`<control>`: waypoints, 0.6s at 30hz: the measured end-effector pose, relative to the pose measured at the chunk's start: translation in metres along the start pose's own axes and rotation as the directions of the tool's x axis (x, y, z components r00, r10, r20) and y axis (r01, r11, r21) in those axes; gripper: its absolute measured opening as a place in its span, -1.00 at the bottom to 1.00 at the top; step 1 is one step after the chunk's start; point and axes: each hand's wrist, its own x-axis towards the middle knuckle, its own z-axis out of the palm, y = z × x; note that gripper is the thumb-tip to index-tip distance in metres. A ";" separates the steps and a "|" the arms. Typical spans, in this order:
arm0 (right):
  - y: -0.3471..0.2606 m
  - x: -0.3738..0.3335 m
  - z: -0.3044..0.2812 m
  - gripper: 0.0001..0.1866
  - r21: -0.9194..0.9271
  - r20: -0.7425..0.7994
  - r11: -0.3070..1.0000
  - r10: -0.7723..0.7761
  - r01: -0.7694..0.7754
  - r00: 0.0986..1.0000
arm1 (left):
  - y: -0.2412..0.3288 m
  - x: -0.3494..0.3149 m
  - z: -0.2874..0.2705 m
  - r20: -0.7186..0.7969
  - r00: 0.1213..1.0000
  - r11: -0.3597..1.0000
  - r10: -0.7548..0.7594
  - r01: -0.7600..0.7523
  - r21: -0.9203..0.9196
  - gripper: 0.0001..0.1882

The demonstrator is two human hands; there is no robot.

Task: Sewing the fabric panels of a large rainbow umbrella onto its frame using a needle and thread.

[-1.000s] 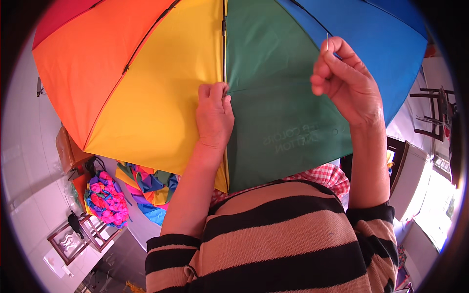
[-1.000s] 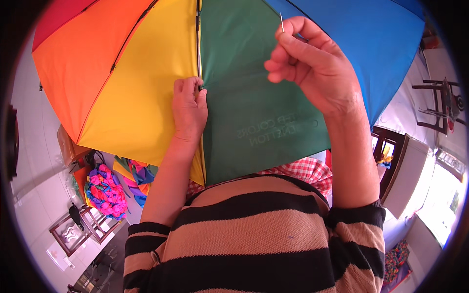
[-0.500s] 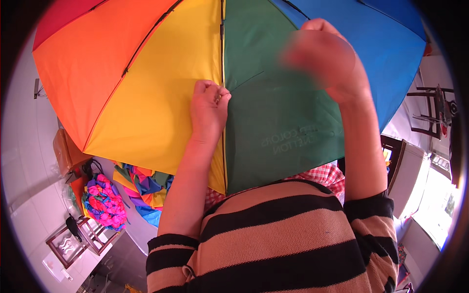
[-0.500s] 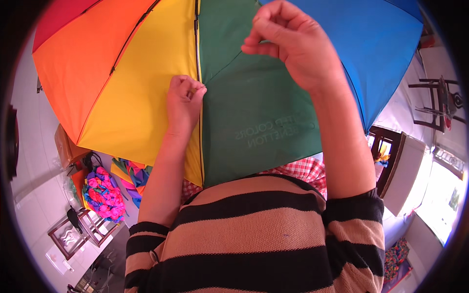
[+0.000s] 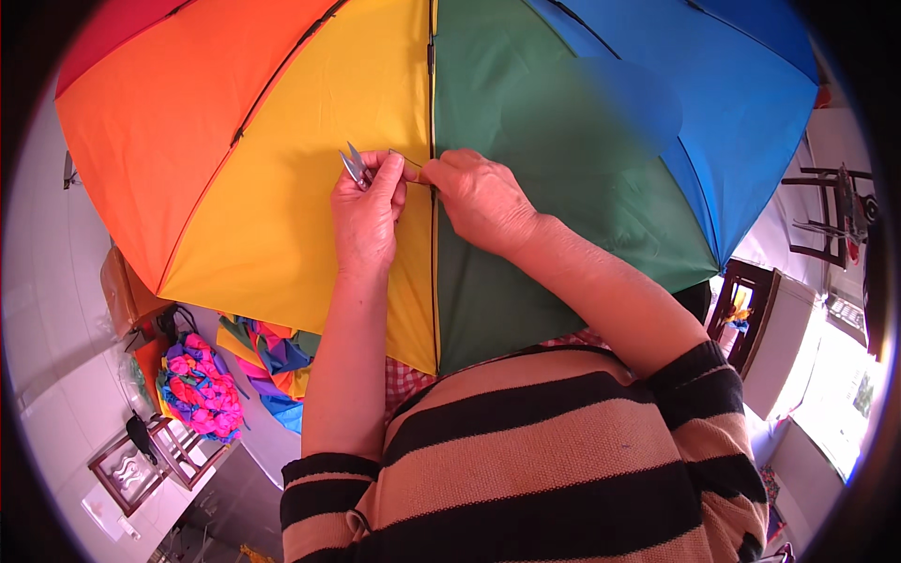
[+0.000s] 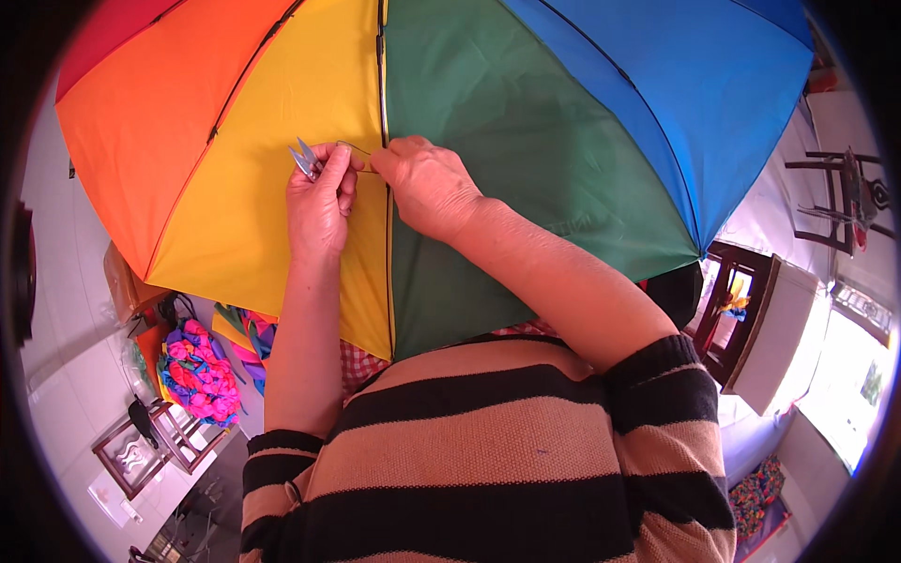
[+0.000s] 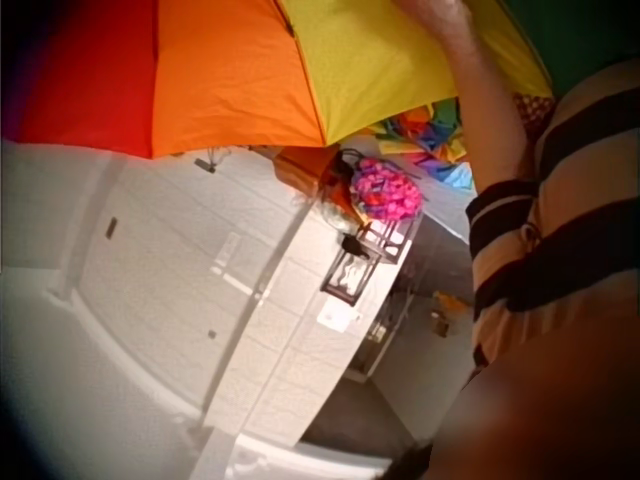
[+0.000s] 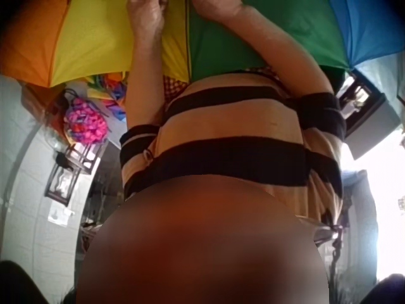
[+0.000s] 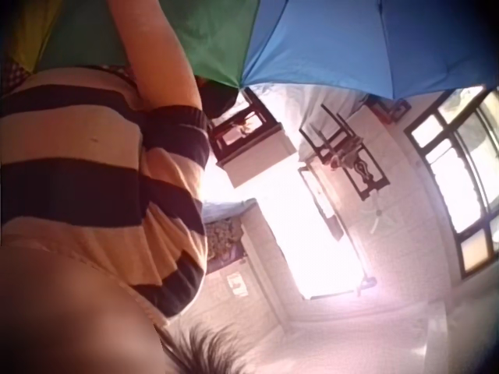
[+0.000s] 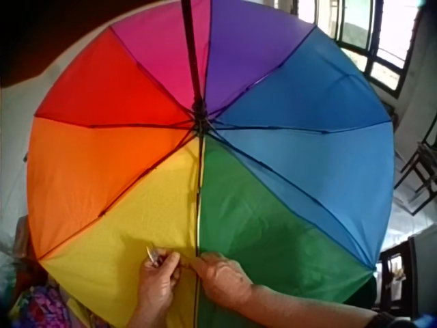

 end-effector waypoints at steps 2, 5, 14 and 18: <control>0.004 0.001 0.004 -0.89 0.093 -0.011 0.992 0.087 -0.086 0.996 | -0.003 -0.001 0.001 0.020 1.000 0.996 0.017 -0.019 0.086 -0.91; 0.010 0.005 0.006 -0.90 0.277 -0.009 0.929 0.258 -0.245 0.966 | -0.009 0.003 0.000 0.051 0.994 0.955 0.091 -0.102 0.278 -0.90; 0.033 -0.002 -0.069 -0.90 0.938 0.279 -0.037 0.672 -0.345 0.686 | -0.009 0.003 0.004 0.467 0.822 0.294 0.325 -0.557 0.776 -0.89; 0.030 0.000 -0.083 -0.90 0.957 0.085 0.158 0.645 -0.242 0.759 | -0.013 0.000 0.009 0.504 0.789 0.195 0.352 -0.589 0.785 -0.88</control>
